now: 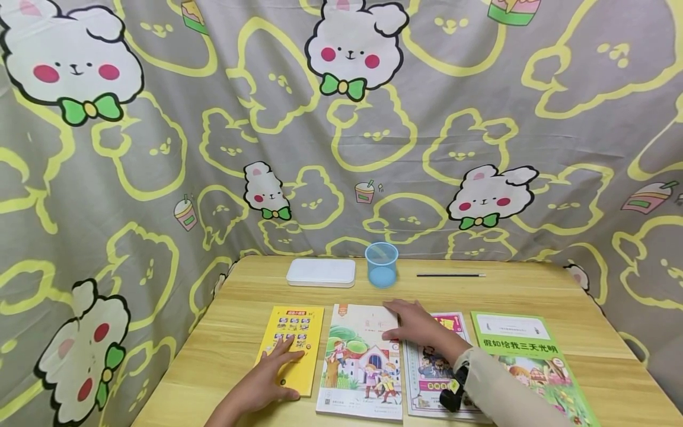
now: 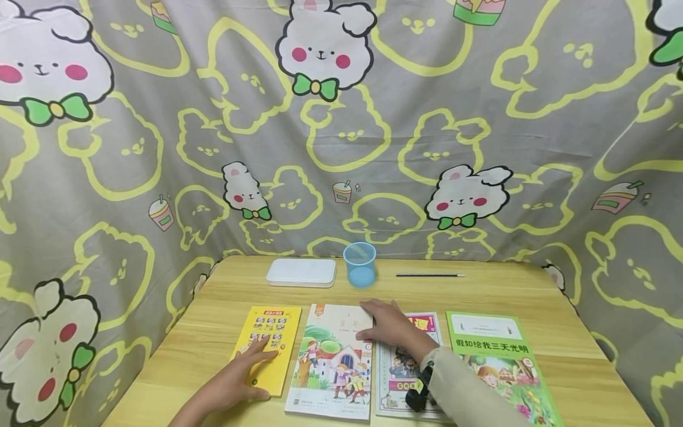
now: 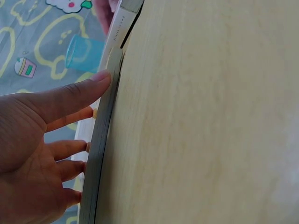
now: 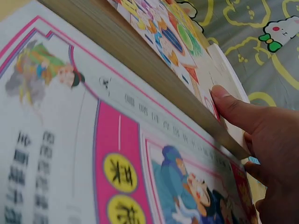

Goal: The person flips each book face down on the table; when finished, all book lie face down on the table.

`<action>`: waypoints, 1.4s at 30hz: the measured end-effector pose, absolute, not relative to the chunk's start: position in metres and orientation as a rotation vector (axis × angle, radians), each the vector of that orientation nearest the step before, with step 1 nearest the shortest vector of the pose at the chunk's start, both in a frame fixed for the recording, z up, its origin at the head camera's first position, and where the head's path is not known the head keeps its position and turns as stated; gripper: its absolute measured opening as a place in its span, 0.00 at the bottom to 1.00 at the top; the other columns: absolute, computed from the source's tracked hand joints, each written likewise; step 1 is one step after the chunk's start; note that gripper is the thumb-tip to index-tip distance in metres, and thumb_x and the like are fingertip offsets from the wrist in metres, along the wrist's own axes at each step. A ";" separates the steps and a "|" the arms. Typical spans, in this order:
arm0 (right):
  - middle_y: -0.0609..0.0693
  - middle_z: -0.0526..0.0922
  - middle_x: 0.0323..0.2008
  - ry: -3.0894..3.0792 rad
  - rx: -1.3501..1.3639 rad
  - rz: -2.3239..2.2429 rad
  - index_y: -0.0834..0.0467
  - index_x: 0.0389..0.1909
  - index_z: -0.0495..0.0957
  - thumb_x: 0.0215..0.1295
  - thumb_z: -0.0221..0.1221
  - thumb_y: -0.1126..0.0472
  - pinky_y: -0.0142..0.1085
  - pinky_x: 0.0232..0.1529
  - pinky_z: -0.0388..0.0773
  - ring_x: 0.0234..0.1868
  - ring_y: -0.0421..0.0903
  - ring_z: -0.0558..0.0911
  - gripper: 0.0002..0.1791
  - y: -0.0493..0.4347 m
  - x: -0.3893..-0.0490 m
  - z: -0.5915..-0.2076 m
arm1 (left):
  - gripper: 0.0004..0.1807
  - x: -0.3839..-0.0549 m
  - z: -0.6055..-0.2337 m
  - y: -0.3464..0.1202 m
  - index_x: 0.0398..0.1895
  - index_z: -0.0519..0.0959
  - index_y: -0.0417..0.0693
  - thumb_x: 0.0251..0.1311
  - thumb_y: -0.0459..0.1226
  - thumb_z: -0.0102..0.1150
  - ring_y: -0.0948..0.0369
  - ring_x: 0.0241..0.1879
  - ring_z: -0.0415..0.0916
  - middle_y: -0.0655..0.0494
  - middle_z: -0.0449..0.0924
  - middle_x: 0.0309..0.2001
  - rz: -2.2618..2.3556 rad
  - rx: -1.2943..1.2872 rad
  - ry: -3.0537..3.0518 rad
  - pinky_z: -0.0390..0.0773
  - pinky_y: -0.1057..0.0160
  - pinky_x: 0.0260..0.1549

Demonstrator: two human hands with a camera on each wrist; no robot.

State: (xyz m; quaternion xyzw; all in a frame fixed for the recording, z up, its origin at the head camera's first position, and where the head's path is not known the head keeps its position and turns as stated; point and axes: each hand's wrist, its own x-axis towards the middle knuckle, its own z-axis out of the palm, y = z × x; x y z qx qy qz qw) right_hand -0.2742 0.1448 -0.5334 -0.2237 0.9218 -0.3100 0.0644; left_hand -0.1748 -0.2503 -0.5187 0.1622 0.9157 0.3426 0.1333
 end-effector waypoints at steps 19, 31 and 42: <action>0.64 0.64 0.76 2.775 -0.673 -1.080 0.57 0.75 0.69 0.61 0.71 0.40 0.67 0.71 0.60 0.76 0.70 0.59 0.45 0.160 -0.274 -0.544 | 0.45 -0.174 -0.516 -0.248 0.70 0.76 0.50 0.44 0.47 0.82 0.33 0.79 0.38 0.39 0.50 0.81 0.984 0.491 2.667 0.33 0.25 0.70; 0.63 0.66 0.76 2.782 -0.669 -1.101 0.56 0.75 0.69 0.60 0.71 0.40 0.66 0.72 0.59 0.76 0.68 0.60 0.46 0.159 -0.273 -0.550 | 0.47 -0.171 -0.507 -0.243 0.70 0.76 0.48 0.42 0.51 0.82 0.31 0.78 0.42 0.36 0.52 0.80 0.861 0.500 2.710 0.38 0.22 0.69; 0.62 0.66 0.75 2.776 -0.670 -1.107 0.56 0.75 0.69 0.61 0.70 0.39 0.65 0.76 0.51 0.77 0.65 0.61 0.46 0.158 -0.273 -0.549 | 0.54 -0.166 -0.501 -0.224 0.73 0.72 0.42 0.43 0.60 0.77 0.31 0.78 0.43 0.36 0.56 0.79 0.768 0.545 2.787 0.39 0.19 0.66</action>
